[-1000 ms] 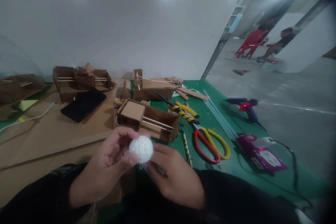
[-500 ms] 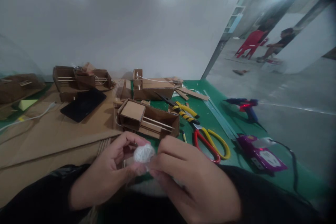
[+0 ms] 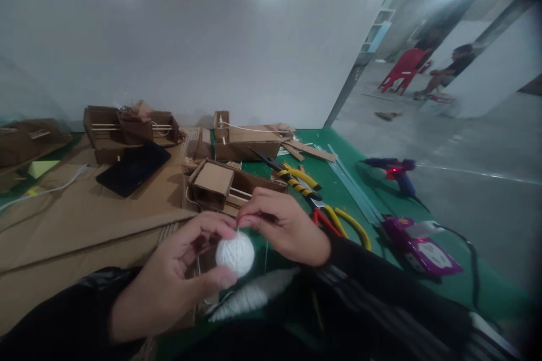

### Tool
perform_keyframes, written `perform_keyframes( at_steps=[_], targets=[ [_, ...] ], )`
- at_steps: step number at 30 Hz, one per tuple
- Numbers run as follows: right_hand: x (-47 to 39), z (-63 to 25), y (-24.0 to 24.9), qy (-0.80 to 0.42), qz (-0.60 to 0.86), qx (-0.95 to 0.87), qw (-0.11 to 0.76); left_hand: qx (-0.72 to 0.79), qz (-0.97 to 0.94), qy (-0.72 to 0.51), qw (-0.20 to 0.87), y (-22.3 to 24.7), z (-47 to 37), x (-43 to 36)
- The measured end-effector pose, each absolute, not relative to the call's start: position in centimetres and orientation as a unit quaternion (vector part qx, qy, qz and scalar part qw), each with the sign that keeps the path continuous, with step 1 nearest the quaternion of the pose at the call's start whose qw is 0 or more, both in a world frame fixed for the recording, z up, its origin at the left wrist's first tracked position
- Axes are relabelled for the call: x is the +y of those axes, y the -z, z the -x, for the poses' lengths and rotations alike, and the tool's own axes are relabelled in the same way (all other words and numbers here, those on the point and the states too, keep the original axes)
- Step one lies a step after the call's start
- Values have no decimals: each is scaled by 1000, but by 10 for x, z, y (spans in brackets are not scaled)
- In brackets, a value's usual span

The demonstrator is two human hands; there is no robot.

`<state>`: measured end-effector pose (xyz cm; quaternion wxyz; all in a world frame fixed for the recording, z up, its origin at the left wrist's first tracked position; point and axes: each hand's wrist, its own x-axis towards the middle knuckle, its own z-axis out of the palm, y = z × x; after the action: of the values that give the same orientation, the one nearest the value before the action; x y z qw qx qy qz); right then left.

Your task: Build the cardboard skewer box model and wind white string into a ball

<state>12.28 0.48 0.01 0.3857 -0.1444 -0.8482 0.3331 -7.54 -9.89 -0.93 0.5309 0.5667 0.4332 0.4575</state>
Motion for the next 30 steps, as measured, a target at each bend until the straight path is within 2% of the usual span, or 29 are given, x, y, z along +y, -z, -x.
perform_keyframes(
  at_steps=[7, 11, 17, 26, 30],
  targets=[
    [-7, -115, 23, -388, 217, -806, 391, 394, -579, -472, 536, 11, 73, -99],
    [-17, -113, 25, -388, 236, -803, 386, 418, -592, -482, 493, 11, 72, -98],
    [-34, -111, 27, -379, 259, -813, 359, 456, -557, -484, 498, 13, 68, -104],
    [-55, -105, 18, -519, 275, -747, 311, 443, -519, -540, 492, 13, 65, -102],
    [-61, -115, 5, -470, 276, -787, 289, 441, -519, -547, 486, 12, 69, -95]
  ],
)
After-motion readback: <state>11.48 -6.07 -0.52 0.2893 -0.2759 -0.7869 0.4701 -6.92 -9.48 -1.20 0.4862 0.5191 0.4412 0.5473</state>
